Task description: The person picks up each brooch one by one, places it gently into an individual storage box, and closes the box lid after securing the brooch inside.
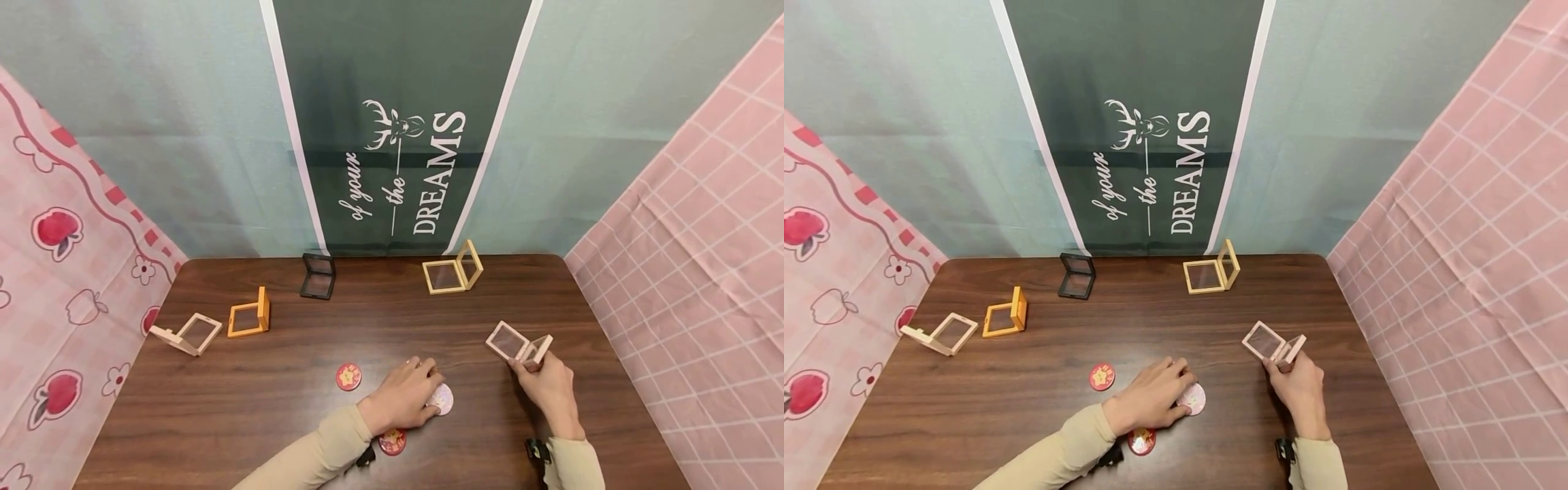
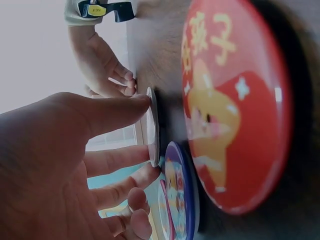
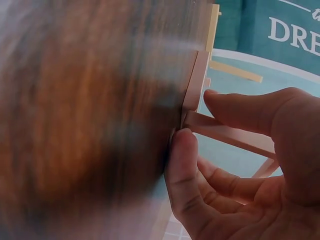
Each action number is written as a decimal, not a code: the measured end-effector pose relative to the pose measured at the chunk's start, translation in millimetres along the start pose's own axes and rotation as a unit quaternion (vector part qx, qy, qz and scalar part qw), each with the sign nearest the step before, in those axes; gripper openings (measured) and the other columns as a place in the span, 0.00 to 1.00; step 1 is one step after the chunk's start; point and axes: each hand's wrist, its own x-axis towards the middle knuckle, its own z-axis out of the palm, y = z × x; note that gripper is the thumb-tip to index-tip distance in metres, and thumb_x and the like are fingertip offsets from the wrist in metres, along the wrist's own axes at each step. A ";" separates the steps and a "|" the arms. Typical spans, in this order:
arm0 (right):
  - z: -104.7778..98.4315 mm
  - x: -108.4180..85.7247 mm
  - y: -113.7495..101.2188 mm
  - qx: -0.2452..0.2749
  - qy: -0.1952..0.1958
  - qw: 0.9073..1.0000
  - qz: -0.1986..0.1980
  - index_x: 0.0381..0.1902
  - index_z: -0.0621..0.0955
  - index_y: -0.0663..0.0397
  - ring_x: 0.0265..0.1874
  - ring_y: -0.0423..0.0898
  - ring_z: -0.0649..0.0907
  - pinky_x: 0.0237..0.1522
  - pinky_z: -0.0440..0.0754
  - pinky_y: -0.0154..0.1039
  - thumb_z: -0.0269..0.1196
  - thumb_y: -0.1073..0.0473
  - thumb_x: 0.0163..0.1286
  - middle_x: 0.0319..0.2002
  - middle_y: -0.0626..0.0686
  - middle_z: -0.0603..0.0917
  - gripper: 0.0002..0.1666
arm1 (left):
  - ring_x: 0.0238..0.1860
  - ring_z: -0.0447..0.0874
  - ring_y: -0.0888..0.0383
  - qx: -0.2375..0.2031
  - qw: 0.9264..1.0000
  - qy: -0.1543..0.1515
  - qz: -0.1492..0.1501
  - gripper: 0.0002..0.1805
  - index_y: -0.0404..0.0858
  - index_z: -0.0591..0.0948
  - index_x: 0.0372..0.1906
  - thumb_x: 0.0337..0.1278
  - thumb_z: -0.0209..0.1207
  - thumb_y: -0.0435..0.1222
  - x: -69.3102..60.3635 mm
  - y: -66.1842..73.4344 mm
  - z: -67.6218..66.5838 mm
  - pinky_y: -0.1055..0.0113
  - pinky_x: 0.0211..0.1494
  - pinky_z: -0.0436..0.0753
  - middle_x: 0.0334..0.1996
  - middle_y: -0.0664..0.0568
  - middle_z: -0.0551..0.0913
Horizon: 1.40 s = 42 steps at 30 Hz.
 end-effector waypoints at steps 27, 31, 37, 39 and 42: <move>-4.1 2.6 4.2 -0.009 -0.023 1.000 -0.001 0.40 0.83 0.65 0.45 0.76 0.85 0.48 0.82 0.67 0.73 0.53 0.67 0.35 0.66 0.89 0.18 | 0.47 0.80 0.50 -0.033 0.995 0.055 -0.080 0.20 0.43 0.86 0.56 0.66 0.70 0.48 5.3 -35.6 -8.3 0.57 0.54 0.82 0.52 0.49 0.81; -6.0 2.4 5.4 -0.009 -0.017 1.000 -0.003 0.37 0.84 0.61 0.42 0.73 0.86 0.46 0.82 0.64 0.73 0.55 0.66 0.30 0.60 0.89 0.14 | 0.47 0.80 0.51 -0.049 0.993 0.040 -0.095 0.19 0.42 0.86 0.55 0.63 0.72 0.46 3.4 -37.7 -11.0 0.58 0.52 0.83 0.51 0.49 0.80; -8.2 2.6 6.9 -0.009 -0.016 1.000 0.006 0.35 0.87 0.56 0.36 0.60 0.88 0.41 0.82 0.53 0.71 0.57 0.67 0.24 0.49 0.89 0.07 | 0.47 0.80 0.51 -0.080 0.991 0.032 -0.105 0.18 0.42 0.87 0.54 0.61 0.74 0.41 2.4 -38.4 -10.9 0.60 0.48 0.84 0.51 0.49 0.79; -8.5 3.0 7.6 -0.008 -0.015 1.000 0.007 0.34 0.88 0.54 0.35 0.58 0.88 0.41 0.81 0.51 0.70 0.57 0.67 0.23 0.47 0.89 0.06 | 0.46 0.80 0.52 -0.089 0.990 0.032 -0.109 0.17 0.42 0.87 0.52 0.61 0.74 0.40 2.7 -38.3 -11.1 0.61 0.47 0.84 0.51 0.49 0.79; -9.5 3.4 7.9 -0.007 -0.011 1.000 0.008 0.33 0.89 0.53 0.36 0.58 0.88 0.43 0.81 0.50 0.70 0.58 0.67 0.24 0.47 0.90 0.05 | 0.46 0.80 0.52 -0.108 0.987 0.033 -0.113 0.14 0.42 0.86 0.50 0.62 0.74 0.39 3.5 -38.4 -11.8 0.60 0.46 0.84 0.50 0.50 0.79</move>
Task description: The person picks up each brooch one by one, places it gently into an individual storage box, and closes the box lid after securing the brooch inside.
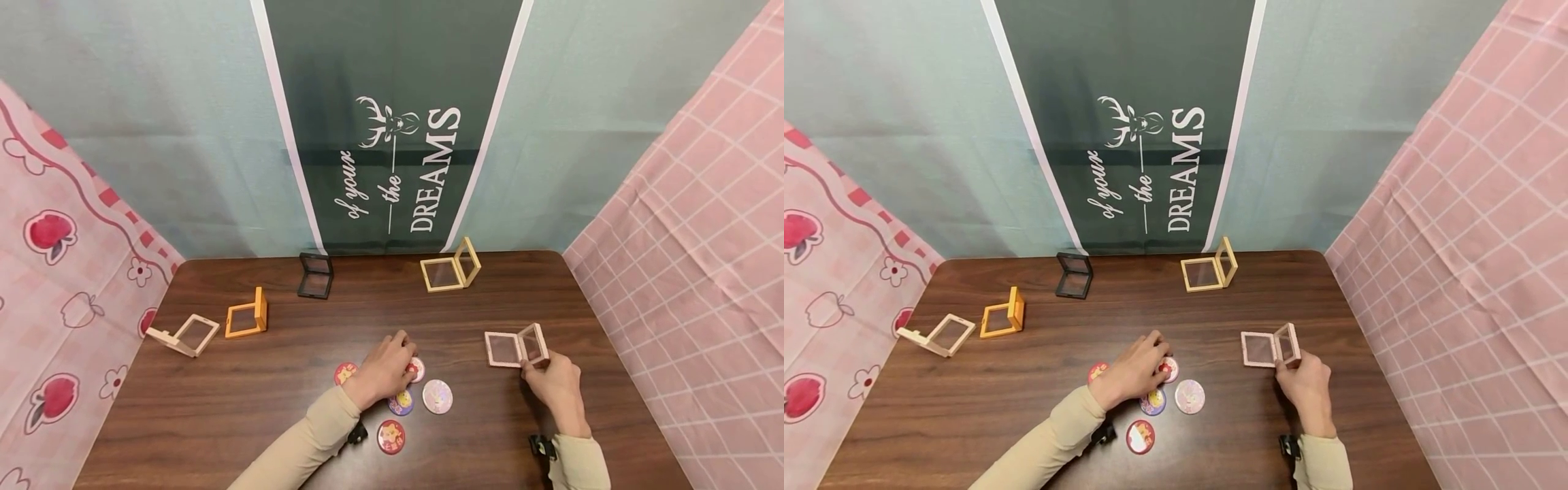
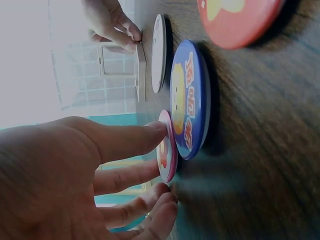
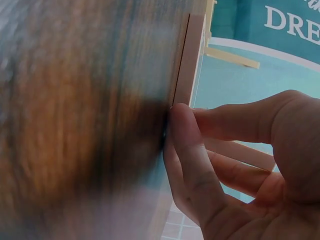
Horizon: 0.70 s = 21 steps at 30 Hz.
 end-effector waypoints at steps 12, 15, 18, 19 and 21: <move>0.6 2.2 2.2 0.006 0.006 1.000 -0.007 0.34 0.90 0.54 0.30 0.47 0.86 0.39 0.79 0.45 0.71 0.59 0.68 0.25 0.48 0.90 0.05 | 0.39 0.77 0.58 -0.077 0.997 -0.001 0.011 0.13 0.39 0.82 0.45 0.58 0.74 0.31 1.8 -4.2 -2.5 0.66 0.44 0.82 0.44 0.50 0.76; 1.0 2.4 0.5 0.010 0.009 1.000 -0.018 0.34 0.89 0.54 0.29 0.44 0.85 0.38 0.78 0.43 0.71 0.60 0.67 0.24 0.48 0.90 0.04 | 0.38 0.76 0.59 -0.091 0.996 0.000 0.013 0.12 0.38 0.81 0.43 0.59 0.72 0.29 3.0 -5.9 -3.1 0.67 0.42 0.82 0.40 0.51 0.77; 1.7 2.8 -1.3 0.012 0.015 0.999 -0.033 0.34 0.90 0.55 0.28 0.45 0.85 0.37 0.79 0.44 0.72 0.61 0.66 0.25 0.50 0.90 0.03 | 0.36 0.76 0.60 -0.103 0.995 0.002 0.016 0.10 0.38 0.81 0.42 0.61 0.70 0.27 4.8 -7.8 -3.3 0.67 0.41 0.80 0.37 0.52 0.78; 2.2 3.2 -1.9 0.013 0.018 0.999 -0.038 0.34 0.90 0.55 0.28 0.45 0.85 0.36 0.79 0.44 0.72 0.61 0.66 0.25 0.51 0.90 0.03 | 0.36 0.75 0.60 -0.111 0.994 0.005 0.017 0.09 0.38 0.81 0.41 0.61 0.69 0.26 5.4 -8.6 -3.5 0.68 0.40 0.80 0.35 0.52 0.79; 3.5 3.9 -3.1 0.011 0.022 0.999 -0.045 0.34 0.90 0.56 0.29 0.45 0.85 0.36 0.79 0.44 0.73 0.62 0.65 0.26 0.52 0.90 0.03 | 0.34 0.75 0.61 -0.137 0.990 0.005 0.018 0.08 0.37 0.81 0.40 0.63 0.67 0.24 6.2 -10.5 -3.9 0.69 0.38 0.79 0.33 0.52 0.81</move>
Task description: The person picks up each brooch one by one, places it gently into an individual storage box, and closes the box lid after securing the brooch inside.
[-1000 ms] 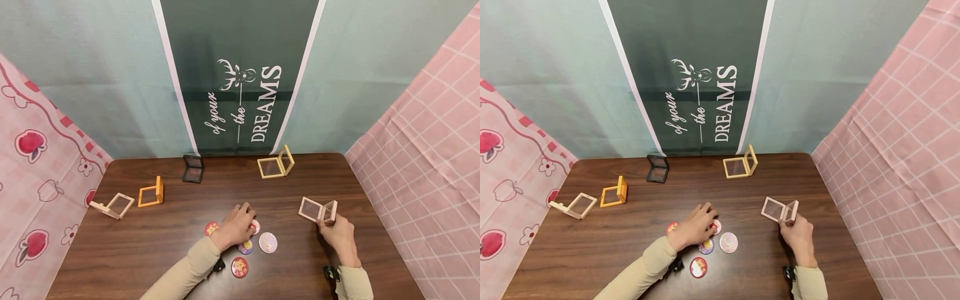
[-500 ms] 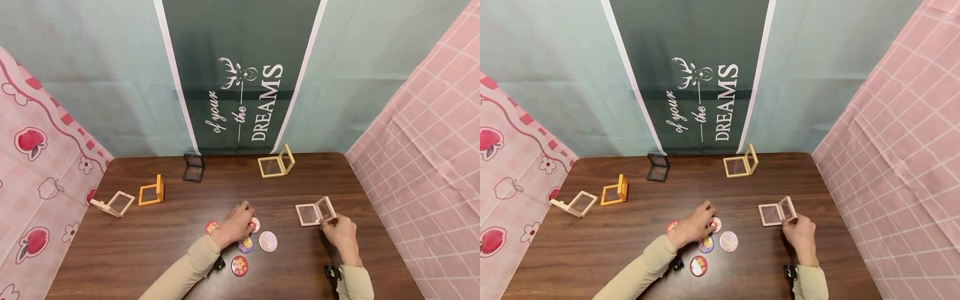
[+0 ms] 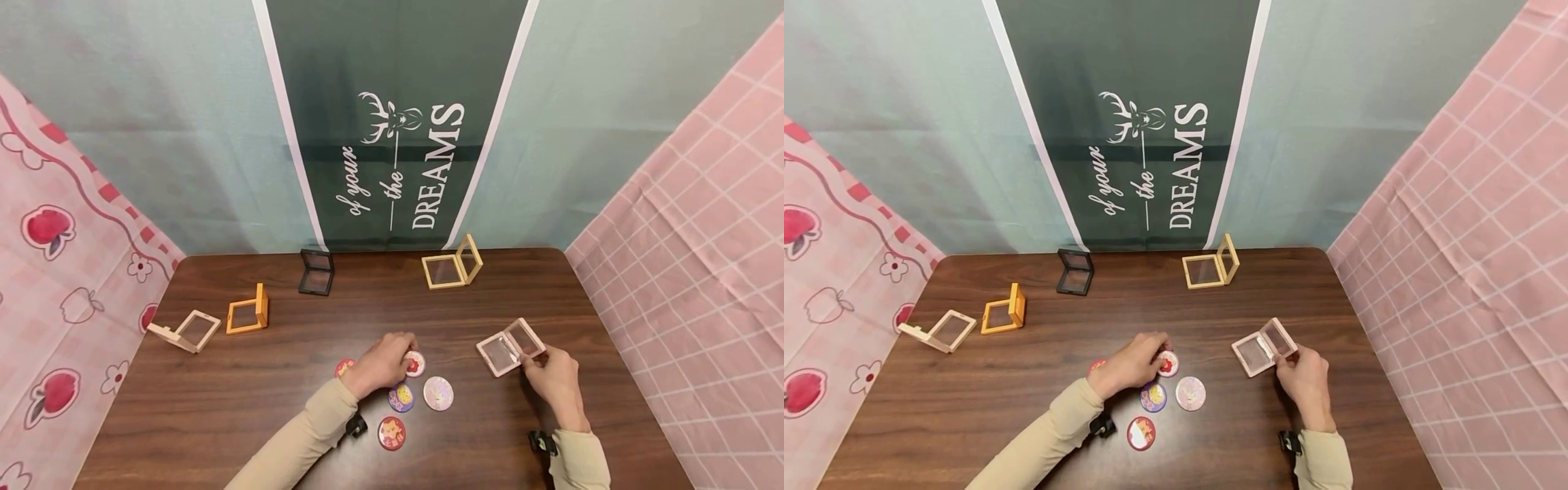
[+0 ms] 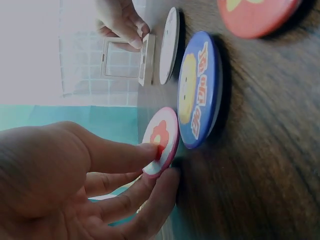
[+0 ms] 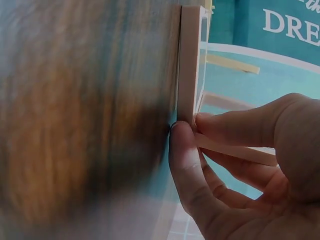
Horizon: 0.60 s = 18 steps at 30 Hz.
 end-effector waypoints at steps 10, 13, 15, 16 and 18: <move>10.7 13.8 -8.0 0.042 -0.031 0.999 -0.005 0.39 0.91 0.55 0.24 0.33 0.85 0.35 0.75 0.26 0.72 0.61 0.70 0.27 0.50 0.92 0.03 | 0.35 0.81 0.63 -0.101 0.994 -0.006 -0.035 0.06 0.37 0.86 0.41 0.65 0.65 0.24 2.0 -12.3 -6.0 0.71 0.41 0.81 0.33 0.50 0.86; 12.8 17.3 -9.3 0.053 -0.042 0.998 -0.006 0.41 0.91 0.56 0.25 0.32 0.86 0.35 0.75 0.24 0.72 0.61 0.70 0.27 0.51 0.92 0.05 | 0.34 0.82 0.63 -0.122 0.992 -0.008 -0.042 0.07 0.38 0.87 0.41 0.65 0.65 0.24 3.6 -14.4 -8.4 0.71 0.40 0.81 0.33 0.51 0.87; 13.4 19.3 -10.7 0.061 -0.046 0.997 -0.010 0.41 0.91 0.58 0.24 0.33 0.86 0.34 0.74 0.24 0.72 0.62 0.71 0.27 0.52 0.92 0.05 | 0.33 0.83 0.64 -0.141 0.989 -0.011 -0.047 0.07 0.37 0.87 0.41 0.66 0.65 0.24 4.6 -15.1 -9.7 0.72 0.39 0.82 0.34 0.50 0.87; 13.6 20.2 -11.6 0.065 -0.047 0.997 -0.015 0.41 0.91 0.59 0.24 0.33 0.86 0.33 0.75 0.24 0.72 0.63 0.70 0.27 0.53 0.92 0.05 | 0.32 0.83 0.64 -0.150 0.987 -0.013 -0.050 0.07 0.37 0.88 0.42 0.66 0.65 0.24 5.0 -15.2 -10.1 0.72 0.38 0.82 0.34 0.49 0.87; 14.3 21.9 -13.6 0.068 -0.044 0.996 -0.030 0.41 0.90 0.59 0.24 0.33 0.85 0.33 0.74 0.24 0.72 0.64 0.70 0.28 0.54 0.92 0.04 | 0.30 0.83 0.65 -0.167 0.984 -0.013 -0.055 0.06 0.36 0.87 0.43 0.67 0.65 0.24 5.8 -15.6 -10.4 0.73 0.37 0.83 0.34 0.48 0.87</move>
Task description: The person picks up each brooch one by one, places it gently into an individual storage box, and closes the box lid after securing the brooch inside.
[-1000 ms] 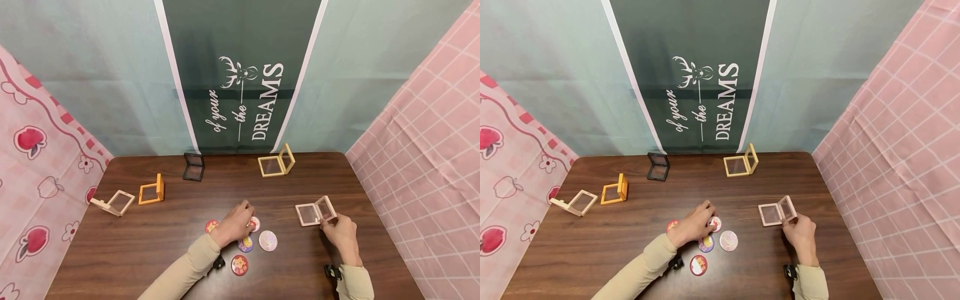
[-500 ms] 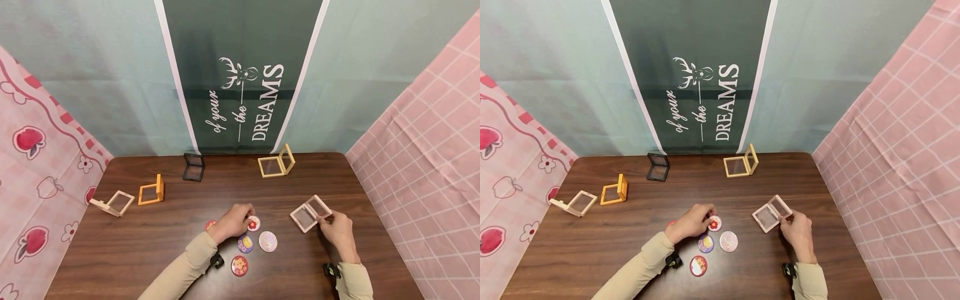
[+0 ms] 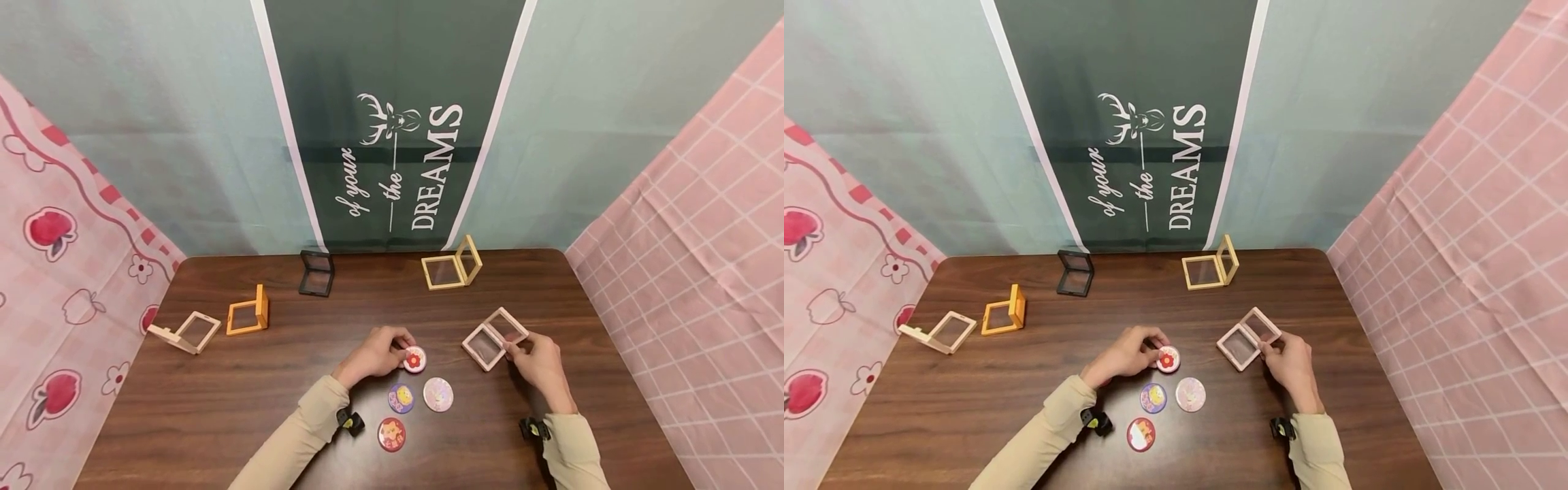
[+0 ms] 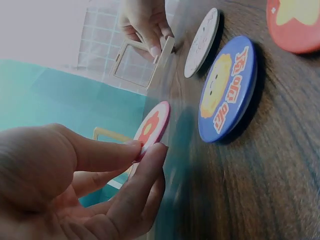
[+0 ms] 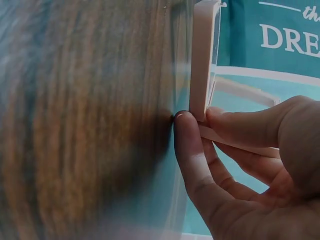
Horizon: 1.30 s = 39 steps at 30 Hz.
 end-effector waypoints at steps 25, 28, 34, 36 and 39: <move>12.5 6.2 -5.3 0.008 0.007 0.999 -0.036 0.30 0.89 0.54 0.27 0.33 0.85 0.33 0.77 0.25 0.77 0.65 0.64 0.31 0.55 0.93 0.06 | 0.31 0.88 0.63 -0.080 0.996 -0.020 -0.039 0.07 0.39 0.91 0.46 0.68 0.67 0.28 28.7 15.1 19.5 0.74 0.33 0.84 0.37 0.51 0.90; 13.6 6.9 -6.2 0.018 0.000 0.999 -0.031 0.31 0.89 0.56 0.27 0.34 0.86 0.32 0.78 0.22 0.77 0.66 0.64 0.31 0.56 0.93 0.05 | 0.30 0.88 0.65 -0.080 0.996 -0.025 -0.035 0.07 0.39 0.91 0.45 0.67 0.67 0.29 35.2 17.8 22.8 0.75 0.33 0.83 0.37 0.51 0.91; 15.3 6.7 -5.5 0.023 -0.011 0.999 -0.031 0.32 0.89 0.58 0.28 0.34 0.86 0.32 0.78 0.20 0.77 0.66 0.64 0.32 0.57 0.93 0.05 | 0.31 0.88 0.65 -0.142 0.988 -0.039 -0.047 0.07 0.35 0.91 0.45 0.65 0.67 0.26 45.4 21.5 32.3 0.72 0.35 0.87 0.38 0.49 0.93; 16.3 6.8 -4.7 0.025 -0.014 0.999 -0.035 0.32 0.89 0.58 0.28 0.32 0.86 0.32 0.78 0.20 0.77 0.67 0.63 0.32 0.57 0.93 0.05 | 0.31 0.88 0.64 -0.168 0.984 -0.033 -0.058 0.08 0.35 0.91 0.44 0.64 0.67 0.25 47.9 21.9 35.9 0.71 0.35 0.88 0.38 0.47 0.93; 17.9 7.5 -3.9 0.031 -0.018 0.999 -0.039 0.31 0.88 0.58 0.28 0.30 0.85 0.32 0.77 0.19 0.77 0.68 0.63 0.31 0.57 0.93 0.06 | 0.31 0.88 0.63 -0.194 0.978 -0.022 -0.074 0.08 0.34 0.92 0.44 0.64 0.67 0.25 51.4 22.7 40.1 0.69 0.36 0.89 0.37 0.47 0.93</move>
